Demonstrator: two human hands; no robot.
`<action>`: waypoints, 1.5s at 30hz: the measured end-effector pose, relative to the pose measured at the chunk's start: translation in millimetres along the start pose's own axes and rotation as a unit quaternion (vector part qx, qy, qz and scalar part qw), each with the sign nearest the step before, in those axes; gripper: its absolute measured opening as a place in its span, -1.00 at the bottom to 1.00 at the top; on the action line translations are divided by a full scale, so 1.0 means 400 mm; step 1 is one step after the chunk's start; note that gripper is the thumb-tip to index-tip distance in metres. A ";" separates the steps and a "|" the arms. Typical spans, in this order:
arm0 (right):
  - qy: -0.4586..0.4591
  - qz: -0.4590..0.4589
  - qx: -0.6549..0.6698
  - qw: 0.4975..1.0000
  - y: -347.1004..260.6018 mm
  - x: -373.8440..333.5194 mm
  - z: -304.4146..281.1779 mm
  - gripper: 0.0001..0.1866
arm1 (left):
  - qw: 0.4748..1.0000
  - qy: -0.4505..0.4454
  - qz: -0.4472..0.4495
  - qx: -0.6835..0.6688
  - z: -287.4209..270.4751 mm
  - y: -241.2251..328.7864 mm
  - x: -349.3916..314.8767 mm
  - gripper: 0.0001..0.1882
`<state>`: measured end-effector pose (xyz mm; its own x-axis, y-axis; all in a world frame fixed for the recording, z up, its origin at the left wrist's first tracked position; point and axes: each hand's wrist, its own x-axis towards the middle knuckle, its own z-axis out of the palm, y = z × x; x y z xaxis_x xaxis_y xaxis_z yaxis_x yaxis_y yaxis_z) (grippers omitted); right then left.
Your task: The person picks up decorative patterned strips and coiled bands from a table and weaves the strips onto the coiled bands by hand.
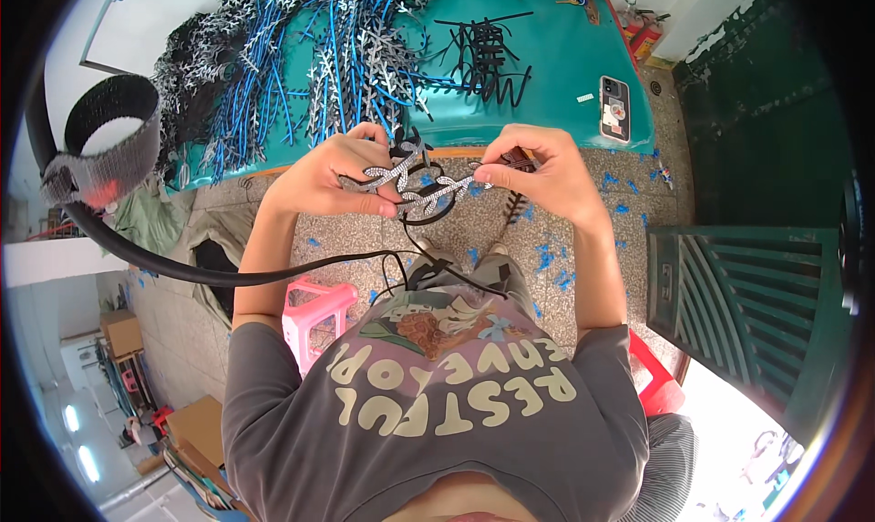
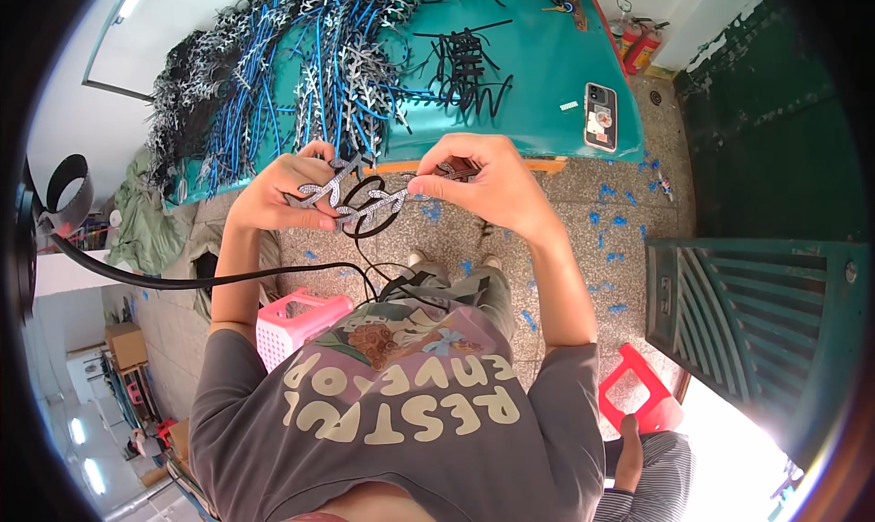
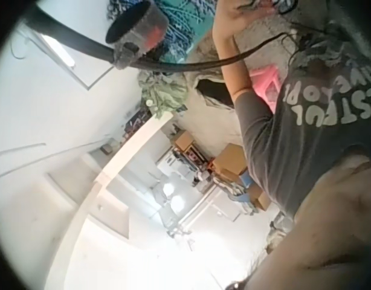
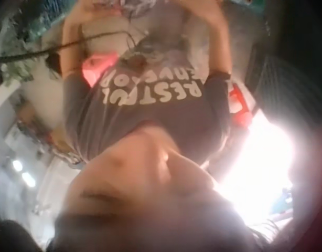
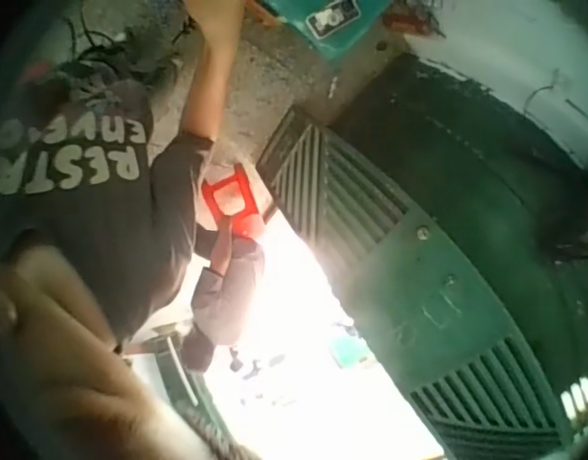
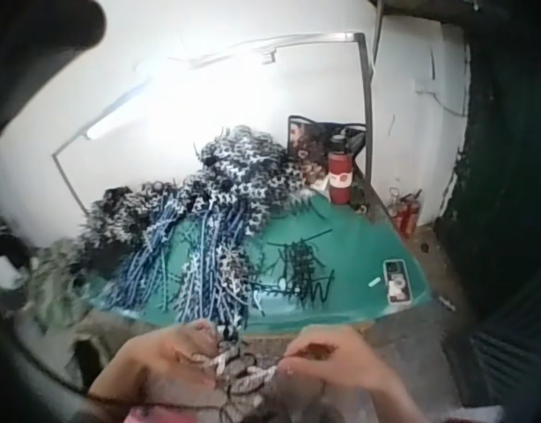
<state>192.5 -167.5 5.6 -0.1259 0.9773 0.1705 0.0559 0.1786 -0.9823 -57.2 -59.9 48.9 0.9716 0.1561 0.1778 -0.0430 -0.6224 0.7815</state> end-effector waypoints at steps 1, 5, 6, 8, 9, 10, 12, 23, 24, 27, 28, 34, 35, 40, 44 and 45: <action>-0.005 -0.003 0.006 1.000 0.000 0.004 0.002 -0.88 | 1.000 0.000 0.000 0.001 0.001 0.003 0.001 -0.84; -0.023 -0.013 -0.002 1.000 0.000 0.014 0.007 -0.88 | 0.999 0.008 0.026 -0.025 0.006 0.020 0.002 -0.82; -0.022 -0.013 -0.002 1.000 -0.002 0.015 0.009 -0.88 | 0.999 0.005 0.032 -0.026 0.006 0.021 0.001 -0.82; -0.034 -0.015 0.010 0.999 -0.006 0.018 0.013 -0.88 | 0.999 -0.011 0.032 -0.022 0.002 0.026 0.001 -0.82; -0.033 -0.015 0.010 0.999 -0.005 0.021 0.014 -0.88 | 0.999 -0.026 0.031 -0.017 0.001 0.028 0.002 -0.82; -0.042 -0.012 0.014 0.999 -0.001 0.023 0.016 -0.87 | 0.999 -0.026 0.031 -0.017 0.001 0.030 0.002 -0.82; -0.049 -0.009 0.017 0.999 0.008 0.028 0.020 -0.86 | 0.999 -0.030 0.036 -0.024 0.004 0.034 0.004 -0.82; -0.143 -0.077 0.062 0.985 0.073 0.047 0.042 -0.68 | 0.999 -0.002 0.035 -0.021 0.005 -0.008 -0.008 -0.77; -0.144 -0.077 0.061 0.985 0.083 0.046 0.042 -0.68 | 1.000 0.016 0.014 -0.019 0.007 -0.012 -0.011 -0.75; -0.183 -0.015 0.144 0.972 0.102 0.043 0.045 -0.72 | 0.999 0.011 -0.049 0.001 0.008 -0.043 -0.022 -0.76; -0.172 -0.020 0.089 0.981 0.104 0.042 0.051 -0.74 | 0.999 -0.004 -0.054 -0.002 0.001 -0.053 -0.021 -0.72; -0.105 0.025 -0.067 0.992 0.086 0.029 0.120 -0.81 | 0.981 -0.104 -0.161 -0.033 0.002 -0.053 0.009 -0.75; -0.059 -0.009 -0.130 0.990 0.083 0.025 0.140 -0.79 | 0.973 -0.105 -0.204 0.003 0.014 -0.060 0.015 -0.73; 0.190 -0.104 -0.164 0.963 0.050 0.004 0.134 -0.63 | 0.988 -0.029 -0.141 0.048 0.024 -0.061 -0.006 -0.71; -0.052 0.076 0.155 0.984 0.138 -0.020 0.062 -0.68 | 0.993 -0.022 -0.099 0.055 0.014 -0.023 -0.003 -0.73; -0.057 0.067 0.161 0.983 0.132 -0.031 0.060 -0.78 | 0.994 -0.017 -0.092 0.053 0.014 -0.017 -0.006 -0.76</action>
<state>173.0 -173.1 -50.2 -0.2508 0.9669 0.0463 -0.2354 -0.0145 -0.9718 -57.9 -60.4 39.8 0.9682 0.2498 0.0151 0.1598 -0.6634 0.7310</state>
